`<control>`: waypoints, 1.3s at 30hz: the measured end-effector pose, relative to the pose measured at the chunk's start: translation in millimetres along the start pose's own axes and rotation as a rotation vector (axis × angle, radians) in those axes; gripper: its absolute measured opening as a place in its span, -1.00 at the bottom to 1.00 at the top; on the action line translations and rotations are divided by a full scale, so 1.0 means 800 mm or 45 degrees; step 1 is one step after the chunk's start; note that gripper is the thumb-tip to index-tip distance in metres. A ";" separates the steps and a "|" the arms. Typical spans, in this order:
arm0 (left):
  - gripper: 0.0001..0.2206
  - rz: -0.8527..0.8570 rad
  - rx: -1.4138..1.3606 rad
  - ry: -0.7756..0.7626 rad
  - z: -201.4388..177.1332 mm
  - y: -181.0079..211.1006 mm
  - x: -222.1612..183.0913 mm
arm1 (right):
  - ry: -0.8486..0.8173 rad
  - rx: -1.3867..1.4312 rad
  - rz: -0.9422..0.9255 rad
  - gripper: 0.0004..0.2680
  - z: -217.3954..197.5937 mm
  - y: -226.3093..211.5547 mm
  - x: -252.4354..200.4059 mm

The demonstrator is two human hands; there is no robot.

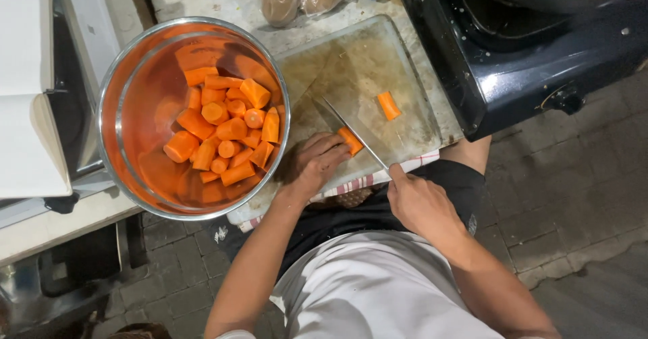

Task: Dicing a carrot on a cutting board and transferring the pieces into a metal bowl.

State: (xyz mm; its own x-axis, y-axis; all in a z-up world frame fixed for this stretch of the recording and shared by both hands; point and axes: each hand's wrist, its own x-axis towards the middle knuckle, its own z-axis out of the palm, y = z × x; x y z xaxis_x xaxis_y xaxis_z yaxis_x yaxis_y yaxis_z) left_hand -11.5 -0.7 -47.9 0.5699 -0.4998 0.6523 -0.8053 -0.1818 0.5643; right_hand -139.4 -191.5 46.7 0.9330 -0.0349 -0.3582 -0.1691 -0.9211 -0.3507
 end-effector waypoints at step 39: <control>-0.79 0.257 -0.013 -0.213 -0.014 0.023 0.021 | 0.153 -0.120 -0.170 -0.90 -0.006 0.008 0.001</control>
State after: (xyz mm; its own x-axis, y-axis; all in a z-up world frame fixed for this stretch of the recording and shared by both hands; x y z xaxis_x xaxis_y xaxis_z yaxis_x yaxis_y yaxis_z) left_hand -15.0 -2.9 -20.9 0.3622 -0.6581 0.6601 -0.8978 -0.0558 0.4369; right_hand -138.0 -199.7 48.1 0.9773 0.0489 -0.2059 -0.0164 -0.9526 -0.3037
